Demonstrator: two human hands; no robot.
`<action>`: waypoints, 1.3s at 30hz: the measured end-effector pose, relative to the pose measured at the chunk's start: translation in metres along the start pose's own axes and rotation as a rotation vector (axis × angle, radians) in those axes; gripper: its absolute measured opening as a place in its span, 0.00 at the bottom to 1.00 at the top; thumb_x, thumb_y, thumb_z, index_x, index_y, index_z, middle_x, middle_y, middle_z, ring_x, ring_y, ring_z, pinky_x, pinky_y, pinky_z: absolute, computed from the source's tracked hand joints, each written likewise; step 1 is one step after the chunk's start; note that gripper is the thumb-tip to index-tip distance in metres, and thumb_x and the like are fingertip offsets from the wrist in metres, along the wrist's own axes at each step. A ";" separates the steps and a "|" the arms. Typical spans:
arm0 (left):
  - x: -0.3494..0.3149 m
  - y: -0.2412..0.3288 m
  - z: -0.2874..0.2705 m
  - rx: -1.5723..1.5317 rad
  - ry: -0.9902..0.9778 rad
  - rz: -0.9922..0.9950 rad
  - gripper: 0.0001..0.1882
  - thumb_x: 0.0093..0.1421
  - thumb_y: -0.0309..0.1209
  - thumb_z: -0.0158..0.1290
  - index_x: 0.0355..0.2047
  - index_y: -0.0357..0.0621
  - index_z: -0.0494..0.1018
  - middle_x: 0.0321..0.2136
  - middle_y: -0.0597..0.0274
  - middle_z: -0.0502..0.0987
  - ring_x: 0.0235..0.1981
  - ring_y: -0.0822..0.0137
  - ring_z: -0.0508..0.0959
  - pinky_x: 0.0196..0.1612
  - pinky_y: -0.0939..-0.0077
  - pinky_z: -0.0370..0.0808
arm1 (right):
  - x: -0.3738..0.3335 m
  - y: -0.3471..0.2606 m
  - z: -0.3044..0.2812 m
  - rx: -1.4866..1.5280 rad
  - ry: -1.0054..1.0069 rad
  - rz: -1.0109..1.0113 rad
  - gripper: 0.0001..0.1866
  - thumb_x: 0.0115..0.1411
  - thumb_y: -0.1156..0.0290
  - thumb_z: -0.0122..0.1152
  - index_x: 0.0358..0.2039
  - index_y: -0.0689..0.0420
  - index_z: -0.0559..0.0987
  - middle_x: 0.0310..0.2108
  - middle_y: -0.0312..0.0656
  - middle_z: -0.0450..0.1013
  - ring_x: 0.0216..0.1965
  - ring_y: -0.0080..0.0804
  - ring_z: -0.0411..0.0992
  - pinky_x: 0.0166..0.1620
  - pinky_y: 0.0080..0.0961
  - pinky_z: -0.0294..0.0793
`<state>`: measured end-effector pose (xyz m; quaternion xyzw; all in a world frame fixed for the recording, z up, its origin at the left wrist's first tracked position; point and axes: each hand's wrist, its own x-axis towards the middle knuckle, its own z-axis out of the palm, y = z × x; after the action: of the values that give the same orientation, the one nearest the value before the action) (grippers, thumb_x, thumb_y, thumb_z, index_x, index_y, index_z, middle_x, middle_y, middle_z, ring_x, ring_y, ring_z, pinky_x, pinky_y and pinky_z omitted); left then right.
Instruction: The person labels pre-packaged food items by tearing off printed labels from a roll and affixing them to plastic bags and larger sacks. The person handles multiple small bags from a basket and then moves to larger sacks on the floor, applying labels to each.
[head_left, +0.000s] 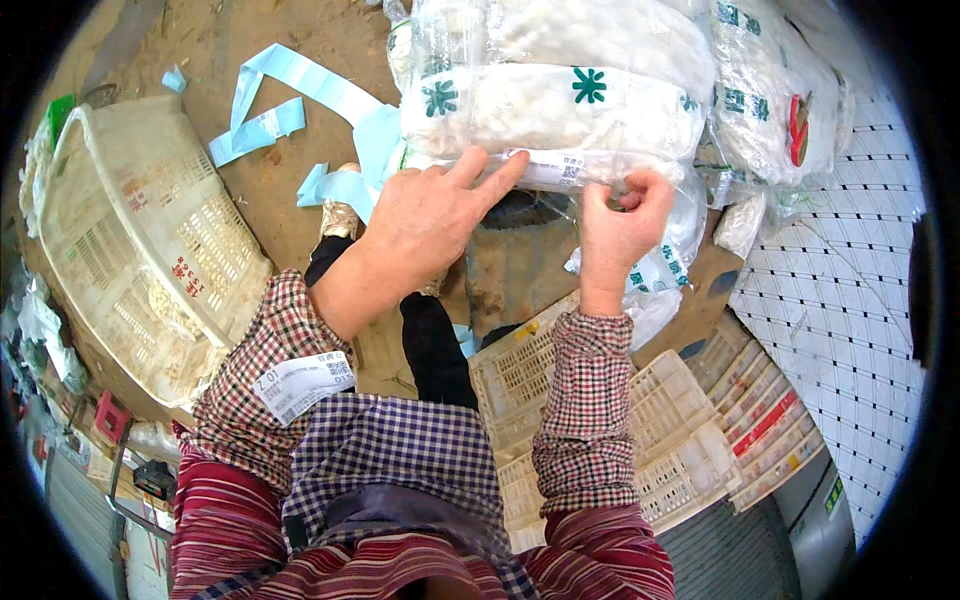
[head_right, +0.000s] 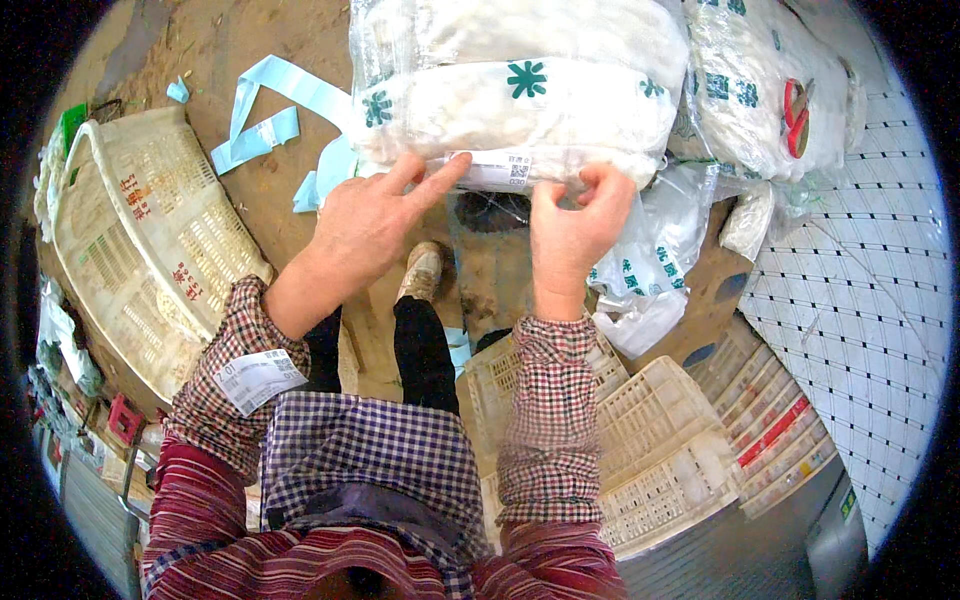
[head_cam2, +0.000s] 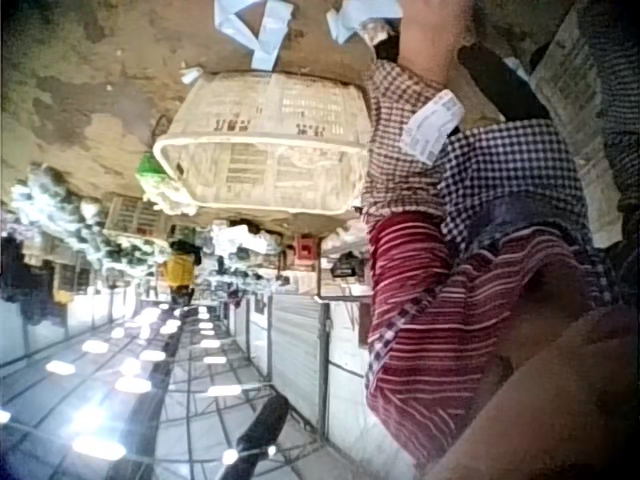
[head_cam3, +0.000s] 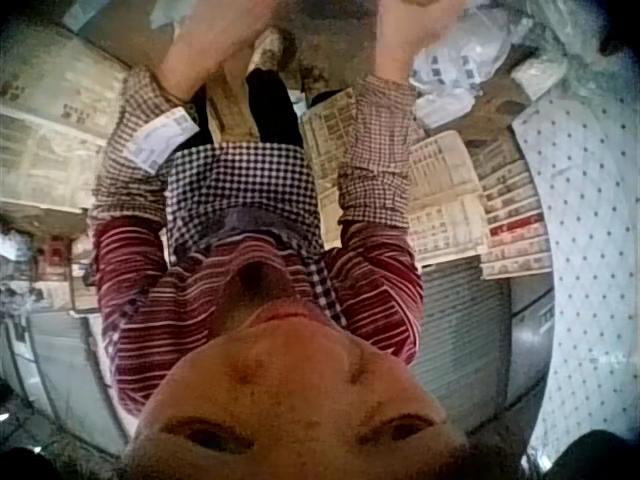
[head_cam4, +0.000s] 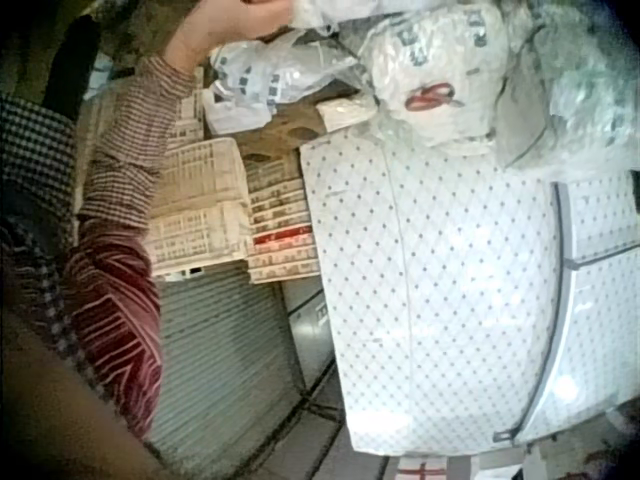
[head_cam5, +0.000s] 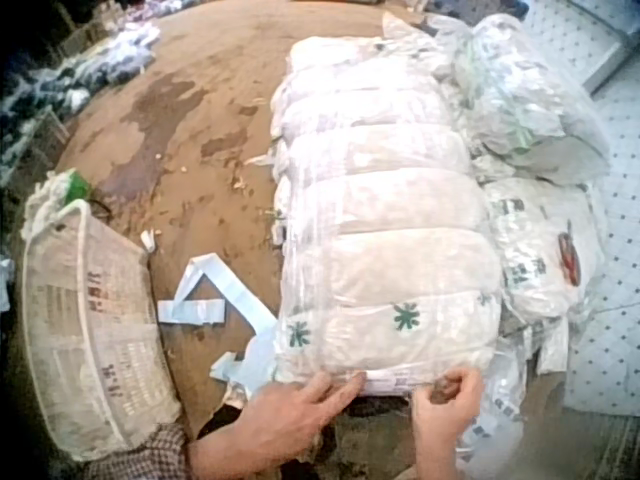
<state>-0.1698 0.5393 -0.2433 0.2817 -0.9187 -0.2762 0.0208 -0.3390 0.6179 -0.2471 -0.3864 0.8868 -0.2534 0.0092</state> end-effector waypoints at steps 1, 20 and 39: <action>0.000 0.000 0.002 -0.006 0.000 0.004 0.35 0.41 0.23 0.46 0.53 0.55 0.54 0.28 0.61 0.63 0.21 0.65 0.71 0.19 0.74 0.68 | 0.000 -0.003 -0.002 0.076 -0.027 0.128 0.14 0.33 0.80 0.53 0.26 0.60 0.65 0.25 0.41 0.61 0.31 0.37 0.63 0.29 0.27 0.62; -0.008 0.002 -0.008 -0.157 -0.002 0.038 0.11 0.42 0.25 0.47 0.29 0.47 0.63 0.28 0.58 0.62 0.18 0.62 0.71 0.20 0.72 0.68 | -0.002 -0.020 0.001 -0.119 -0.515 -0.841 0.18 0.36 0.71 0.57 0.33 0.52 0.70 0.34 0.35 0.62 0.41 0.30 0.60 0.45 0.34 0.51; -0.047 -0.002 -0.123 -1.870 0.215 -0.695 0.18 0.43 0.16 0.40 0.38 0.38 0.63 0.35 0.64 0.66 0.33 0.74 0.68 0.37 0.80 0.68 | -0.060 -0.114 -0.038 0.867 -0.963 0.213 0.25 0.37 0.68 0.63 0.38 0.62 0.69 0.40 0.44 0.63 0.45 0.37 0.58 0.48 0.31 0.57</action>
<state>-0.1052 0.5019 -0.1349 0.4286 -0.1927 -0.8509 0.2347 -0.2274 0.6109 -0.1728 -0.3279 0.6343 -0.3844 0.5851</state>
